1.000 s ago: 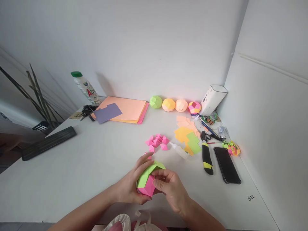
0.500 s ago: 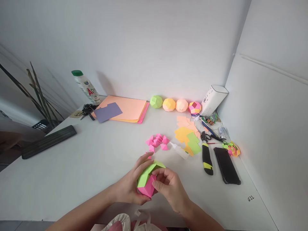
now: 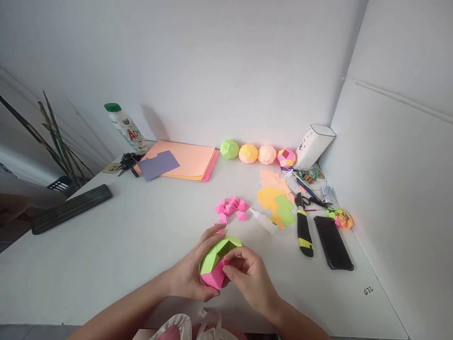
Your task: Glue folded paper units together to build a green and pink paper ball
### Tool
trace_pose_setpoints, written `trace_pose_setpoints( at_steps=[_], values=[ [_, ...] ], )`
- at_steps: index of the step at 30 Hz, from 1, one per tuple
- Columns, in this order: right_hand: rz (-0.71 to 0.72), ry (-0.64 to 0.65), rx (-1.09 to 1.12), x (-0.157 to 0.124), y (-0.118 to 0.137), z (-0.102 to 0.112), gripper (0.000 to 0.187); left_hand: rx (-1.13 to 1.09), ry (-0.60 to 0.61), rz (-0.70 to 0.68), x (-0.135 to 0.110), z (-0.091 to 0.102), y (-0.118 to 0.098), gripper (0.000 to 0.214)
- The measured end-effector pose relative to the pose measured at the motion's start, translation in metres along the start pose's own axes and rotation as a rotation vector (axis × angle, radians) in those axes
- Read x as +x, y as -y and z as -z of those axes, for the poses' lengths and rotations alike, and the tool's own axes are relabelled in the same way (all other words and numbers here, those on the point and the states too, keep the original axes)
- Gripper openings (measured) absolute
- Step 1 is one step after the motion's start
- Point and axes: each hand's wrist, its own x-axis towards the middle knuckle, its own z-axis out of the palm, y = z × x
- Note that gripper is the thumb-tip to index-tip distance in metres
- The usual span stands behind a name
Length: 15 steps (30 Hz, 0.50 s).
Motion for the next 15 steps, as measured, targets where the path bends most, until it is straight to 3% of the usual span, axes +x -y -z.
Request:
trace_pose_setpoints(
  at_steps=[15],
  values=[
    [0.017, -0.036, -0.031, -0.0002, -0.0011, -0.0013, 0.021, 0.0, 0.037, -0.008, -0.0005, -0.0002, 0.0033, 0.11]
  ],
)
